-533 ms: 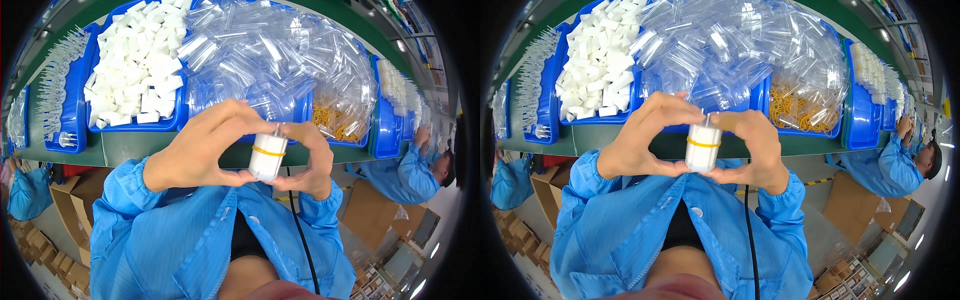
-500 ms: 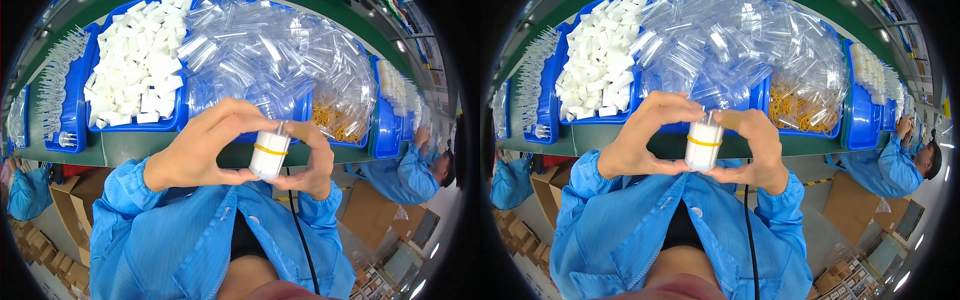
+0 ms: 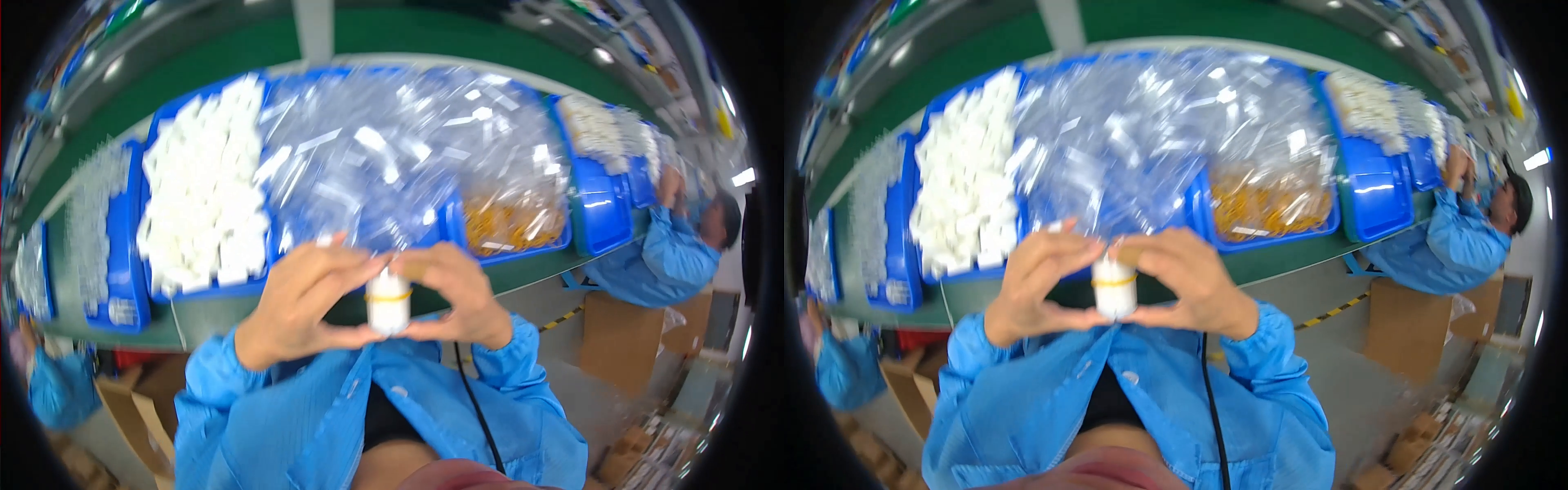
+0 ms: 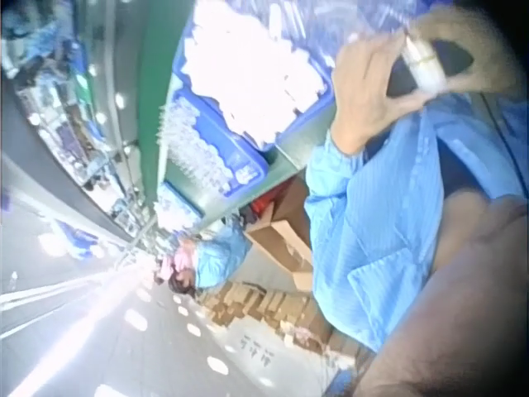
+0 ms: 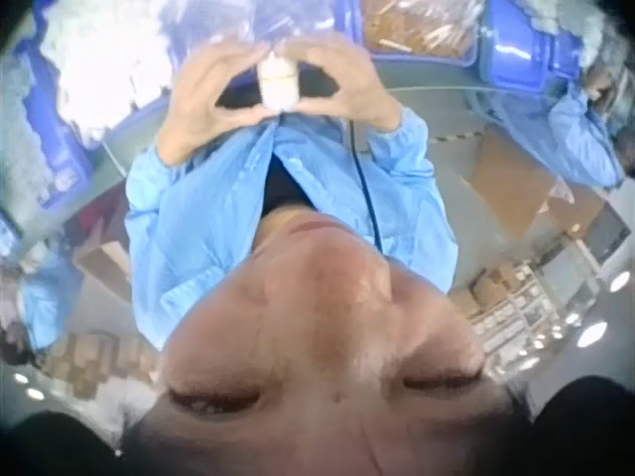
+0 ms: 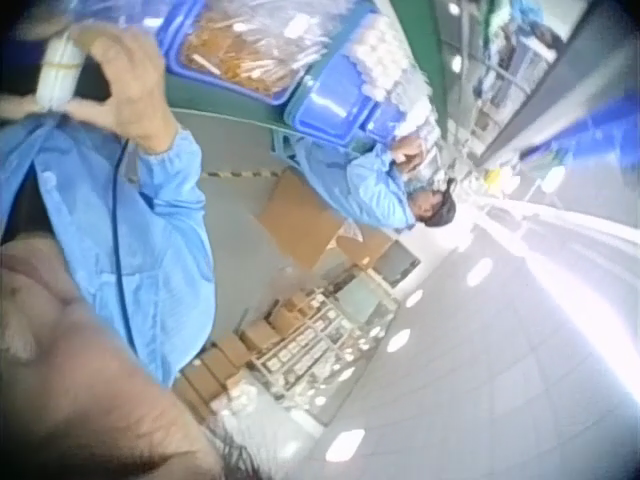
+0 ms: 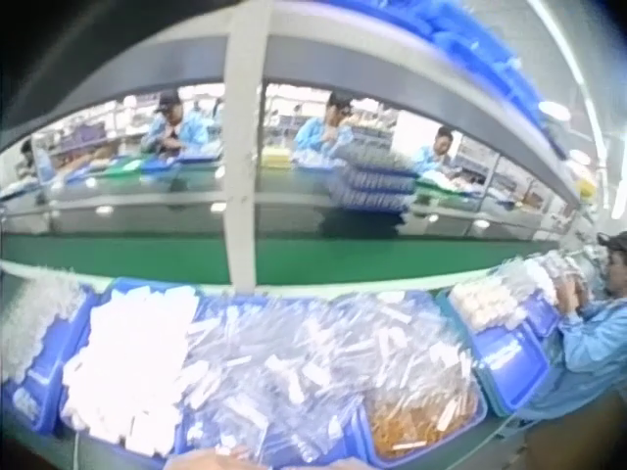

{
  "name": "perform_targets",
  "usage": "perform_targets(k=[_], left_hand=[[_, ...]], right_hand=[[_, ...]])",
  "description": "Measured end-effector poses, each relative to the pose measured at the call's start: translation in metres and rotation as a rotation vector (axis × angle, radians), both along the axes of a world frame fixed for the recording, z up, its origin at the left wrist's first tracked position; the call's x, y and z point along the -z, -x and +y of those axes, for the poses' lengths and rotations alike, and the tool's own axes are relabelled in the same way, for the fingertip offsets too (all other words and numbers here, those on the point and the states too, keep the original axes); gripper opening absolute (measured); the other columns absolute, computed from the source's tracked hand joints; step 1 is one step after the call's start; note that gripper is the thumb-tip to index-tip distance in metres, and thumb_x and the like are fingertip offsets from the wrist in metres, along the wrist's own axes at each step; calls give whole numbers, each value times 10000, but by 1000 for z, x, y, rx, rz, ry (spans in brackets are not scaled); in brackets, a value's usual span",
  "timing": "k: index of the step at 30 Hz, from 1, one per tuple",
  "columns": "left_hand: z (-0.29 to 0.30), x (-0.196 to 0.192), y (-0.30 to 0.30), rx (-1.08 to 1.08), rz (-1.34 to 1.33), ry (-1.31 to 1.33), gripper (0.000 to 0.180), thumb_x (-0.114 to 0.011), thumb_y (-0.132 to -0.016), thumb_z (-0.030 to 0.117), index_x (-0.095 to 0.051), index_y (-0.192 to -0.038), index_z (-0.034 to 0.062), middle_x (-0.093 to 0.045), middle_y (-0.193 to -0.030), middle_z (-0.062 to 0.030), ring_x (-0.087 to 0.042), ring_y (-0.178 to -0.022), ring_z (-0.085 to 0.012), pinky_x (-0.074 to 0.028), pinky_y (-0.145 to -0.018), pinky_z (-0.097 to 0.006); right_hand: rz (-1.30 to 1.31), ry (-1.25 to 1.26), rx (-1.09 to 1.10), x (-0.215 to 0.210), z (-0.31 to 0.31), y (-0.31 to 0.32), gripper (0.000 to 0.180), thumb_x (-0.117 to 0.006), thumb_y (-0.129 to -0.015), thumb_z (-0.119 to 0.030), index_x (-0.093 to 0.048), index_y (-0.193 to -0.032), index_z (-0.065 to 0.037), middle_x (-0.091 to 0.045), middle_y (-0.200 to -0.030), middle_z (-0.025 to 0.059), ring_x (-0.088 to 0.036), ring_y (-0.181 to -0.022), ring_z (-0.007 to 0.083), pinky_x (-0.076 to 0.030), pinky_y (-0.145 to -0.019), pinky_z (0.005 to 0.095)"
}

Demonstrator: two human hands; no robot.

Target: The person places an assembled bundle onto a tray, gathers white plastic components and clear tubes by hand, and fits them together into a bundle. The person then secures the bundle with a rubber band and begins assembling another bundle.

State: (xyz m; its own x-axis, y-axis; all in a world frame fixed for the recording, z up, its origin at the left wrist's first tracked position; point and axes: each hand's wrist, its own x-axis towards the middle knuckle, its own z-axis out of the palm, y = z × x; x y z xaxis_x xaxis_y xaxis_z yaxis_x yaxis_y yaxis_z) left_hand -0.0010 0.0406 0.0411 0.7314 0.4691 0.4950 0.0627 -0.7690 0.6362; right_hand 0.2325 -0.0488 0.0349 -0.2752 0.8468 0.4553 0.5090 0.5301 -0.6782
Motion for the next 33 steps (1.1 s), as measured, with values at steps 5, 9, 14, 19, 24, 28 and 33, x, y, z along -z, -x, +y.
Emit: perform_targets(k=[5, 9, 14, 19, 24, 28, 33], left_hand=[[-7, -4, 0, -51, 74, 218, 846, -952, -598, 220, -552, -1318, 28, -605, -1261, -150, -596, -1153, -324, -503, -982, -410], [-8, -5, -4, 32, 67, 180, 819, -950, -609, 204, -556, -1305, 29, -590, -1272, -152, -587, -1159, -323, -504, -960, -401], [-7, -9, -6, -16, 60, 170, 757, -932, -622, 146, -573, -1279, 28, -594, -1248, -155, -594, -1129, -321, -509, -928, -397], [-5, -10, -7, -35, 54, 117, 756, -928, -625, 141, -571, -1282, 31, -591, -1242, -155, -594, -1131, -311, -515, -926, -380], [-12, -3, -13, 7, 46, 162, 769, -899, -607, 126, -558, -1287, 15, -565, -1244, -160, -556, -1135, -316, -470, -973, -402], [-15, -7, -15, -4, 42, 130, 771, -899, -631, 122, -554, -1312, 19, -559, -1239, -156, -577, -1134, -314, -504, -938, -385], [-17, 0, -11, -80, 4, 175, 818, -906, -602, 139, -546, -1325, 9, -544, -1211, -173, -548, -1108, -304, -471, -944, -383]], right_hand=[[90, 24, 32, 4, 0, 2, 697, -886, -660, -176, -603, -1271, 3, -646, -1274, 168, -658, -1060, 313, -504, -858, 394], [150, 57, 18, 7, -11, 2, 762, -883, -670, -174, -555, -1338, -13, -598, -1354, 169, -634, -1115, 318, -496, -915, 397], [180, 109, -19, -2, -9, -2, 844, -860, -736, -213, -453, -1450, -20, -544, -1402, 139, -621, -1087, 285, -483, -959, 389], [361, 229, 102, -8, -15, -21, 695, -804, -825, -199, -480, -1405, 4, -623, -1309, 128, -642, -1049, 195, -496, -928, 342], [346, 234, 490, -12, -13, -28, 266, -706, -896, -56, -666, -1145, 30, -708, -880, 67, -640, -763, 92, -515, -707, 246], [303, 164, 266, -13, -13, -16, 367, -775, -844, -115, -677, -1180, -5, -696, -981, 114, -647, -792, 160, -527, -726, 292], [123, -33, 103, -8, -19, 2, 698, -831, -783, -349, -580, -1317, 24, -629, -1258, 141, -609, -1039, 292, -525, -850, 385]])
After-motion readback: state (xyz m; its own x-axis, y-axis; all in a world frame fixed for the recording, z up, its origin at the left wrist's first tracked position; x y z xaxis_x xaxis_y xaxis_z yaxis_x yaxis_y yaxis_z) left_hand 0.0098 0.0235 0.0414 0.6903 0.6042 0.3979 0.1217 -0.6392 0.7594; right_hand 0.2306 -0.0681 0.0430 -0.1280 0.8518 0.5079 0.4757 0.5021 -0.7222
